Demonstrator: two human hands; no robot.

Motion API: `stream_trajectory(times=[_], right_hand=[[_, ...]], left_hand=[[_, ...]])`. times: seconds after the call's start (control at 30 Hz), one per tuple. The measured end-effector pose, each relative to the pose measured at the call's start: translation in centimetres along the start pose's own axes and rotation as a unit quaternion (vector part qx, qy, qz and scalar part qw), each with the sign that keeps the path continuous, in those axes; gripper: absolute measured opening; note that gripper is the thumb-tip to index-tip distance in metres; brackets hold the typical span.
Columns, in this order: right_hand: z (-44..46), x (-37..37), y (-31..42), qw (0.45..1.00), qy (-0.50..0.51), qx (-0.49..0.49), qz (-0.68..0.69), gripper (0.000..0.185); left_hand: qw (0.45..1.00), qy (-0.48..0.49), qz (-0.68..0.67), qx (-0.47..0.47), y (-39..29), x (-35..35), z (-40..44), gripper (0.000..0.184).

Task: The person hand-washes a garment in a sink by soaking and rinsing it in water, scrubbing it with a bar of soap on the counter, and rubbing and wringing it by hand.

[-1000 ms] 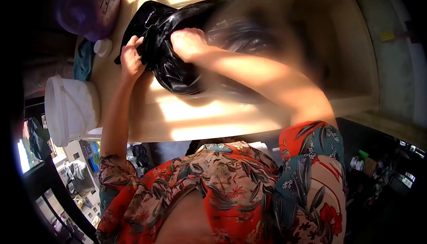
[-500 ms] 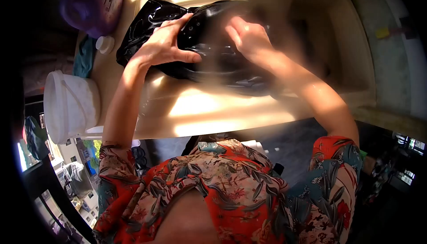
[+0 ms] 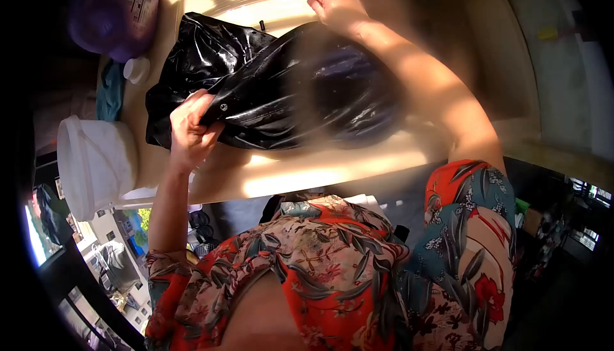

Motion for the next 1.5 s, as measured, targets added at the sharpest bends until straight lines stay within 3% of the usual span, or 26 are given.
stream_trajectory(times=[0.07, 0.17, 0.2, 0.3, 0.33, 0.37, 0.4, 0.43, 0.5, 0.57, 0.63, 0.67, 0.7, 0.77, 0.8, 0.83, 0.9, 1.0, 1.1, 1.17, 1.23, 1.3, 1.33, 1.37, 1.43, 1.5], right_hand=[[-2.1, -0.7, -0.7, 0.996, -0.029, 0.044, 0.072, 0.022], [-5.3, -1.1, -3.1, 0.98, -0.137, -0.035, 0.137, 0.017], [-5.8, -1.5, -3.3, 0.98, -0.13, 0.042, 0.147, 0.013], [-8.4, -0.4, 4.5, 0.992, -0.07, -0.05, -0.092, 0.005], [-10.5, 0.8, 8.1, 0.967, -0.078, -0.235, -0.055, 0.003], [-12.0, 2.1, 10.9, 0.966, 0.064, -0.25, -0.028, 0.002], [-13.1, 3.3, 11.8, 0.96, 0.077, -0.266, -0.024, 0.001], [-12.7, 3.0, 11.3, 0.959, 0.106, -0.258, -0.047, 0.003], [-12.2, 1.1, 8.1, 0.96, 0.065, -0.264, -0.072, 0.005], [-11.0, -1.6, 3.4, 0.967, -0.045, -0.222, -0.112, 0.006], [-9.4, -2.9, -1.1, 0.986, -0.076, -0.145, -0.04, 0.006], [-8.8, -2.4, -3.4, 0.992, -0.105, 0.008, 0.066, 0.01], [-8.6, -2.0, -3.8, 0.985, -0.111, 0.071, 0.115, 0.012], [-9.7, -1.1, -2.4, 0.98, -0.14, 0.084, 0.116, 0.01], [-11.1, -1.4, 0.7, 0.993, -0.116, -0.005, -0.001, 0.006], [-13.2, -1.4, 3.6, 0.985, -0.064, -0.157, 0.016, 0.005], [-16.8, 0.2, 6.6, 0.972, 0.042, -0.232, -0.011, 0.009], [-16.8, -0.5, 6.6, 0.975, 0.034, -0.216, 0.032, 0.009], [-15.0, -2.2, 4.8, 0.972, -0.05, -0.229, 0.005, 0.007], [-9.7, -2.9, 0.5, 0.987, -0.13, -0.092, -0.006, 0.007], [-3.6, -1.9, -1.7, 0.993, -0.111, 0.03, -0.023, 0.022], [0.7, 1.0, -0.3, 0.994, -0.079, 0.081, 0.012, 0.021], [0.4, 2.4, 4.2, 0.999, -0.012, 0.026, 0.022, 0.016], [-0.4, 5.1, 7.9, 0.992, 0.031, -0.104, -0.07, 0.012], [-2.2, 5.4, 10.8, 0.979, -0.019, -0.204, -0.018, 0.008], [0.1, 4.5, 8.6, 0.983, 0.027, -0.16, -0.082, 0.009]], left_hand=[[1.0, -0.015, -0.012, -0.019, 0.2, -2.8, 0.3, 0.033], [0.997, -0.043, 0.004, -0.06, 1.9, -6.3, 0.9, 0.031], [0.99, -0.077, -0.084, -0.085, 4.1, -6.9, 0.8, 0.03], [0.959, -0.076, -0.187, -0.2, 11.5, -6.2, 1.3, 0.027], [0.962, -0.065, -0.173, -0.202, 13.0, -5.3, 2.0, 0.029], [0.974, -0.104, -0.121, -0.158, 16.8, -4.7, 2.1, 0.031], [0.971, -0.122, -0.136, -0.153, 18.0, -4.1, 2.2, 0.033], [0.967, -0.143, -0.153, -0.147, 18.3, -4.0, 2.4, 0.035], [0.972, -0.127, -0.014, -0.197, 18.8, -4.9, 1.4, 0.037], [0.97, -0.123, 0.065, -0.199, 18.2, -5.0, 1.1, 0.038], [0.974, -0.136, 0.082, -0.16, 16.1, -4.6, 1.4, 0.038], [0.966, -0.115, 0.119, -0.198, 15.3, -4.6, 1.5, 0.036], [0.968, -0.12, 0.114, -0.188, 15.4, -4.4, 1.4, 0.036], [0.972, -0.125, 0.109, -0.166, 15.7, -4.5, 1.5, 0.036], [0.971, -0.12, 0.109, -0.177, 15.8, -4.6, 1.3, 0.036], [0.97, -0.114, 0.107, -0.187, 15.7, -4.7, 1.3, 0.036], [0.972, -0.119, 0.098, -0.18, 15.2, -4.6, 1.8, 0.035], [0.975, -0.141, 0.114, -0.129, 13.9, -4.6, 1.7, 0.036], [0.965, -0.111, 0.159, -0.177, 14.2, -4.8, 1.2, 0.038], [0.973, -0.139, 0.148, -0.109, 13.2, -4.2, 1.5, 0.038], [0.971, -0.19, 0.144, -0.005, 12.9, -4.1, 1.8, 0.037], [0.963, -0.145, 0.179, -0.138, 11.7, -4.0, 1.6, 0.036], [0.956, -0.146, 0.206, -0.151, 11.5, -3.8, 1.5, 0.037], [0.957, -0.15, 0.213, -0.127, 11.2, -3.8, 1.6, 0.037], [0.954, -0.133, 0.215, -0.161, 10.4, -3.6, 1.5, 0.038], [0.95, -0.126, 0.241, -0.151, 10.5, -3.4, 1.1, 0.039]])
Point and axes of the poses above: each hand's wrist, its own z-axis towards the middle knuckle, its own x-axis out of the palm, y = z × x, the point moved 5 cm from there along z, towards the middle knuckle, and after that the axes turned 6 degrees about y, right-handed, at the moved point
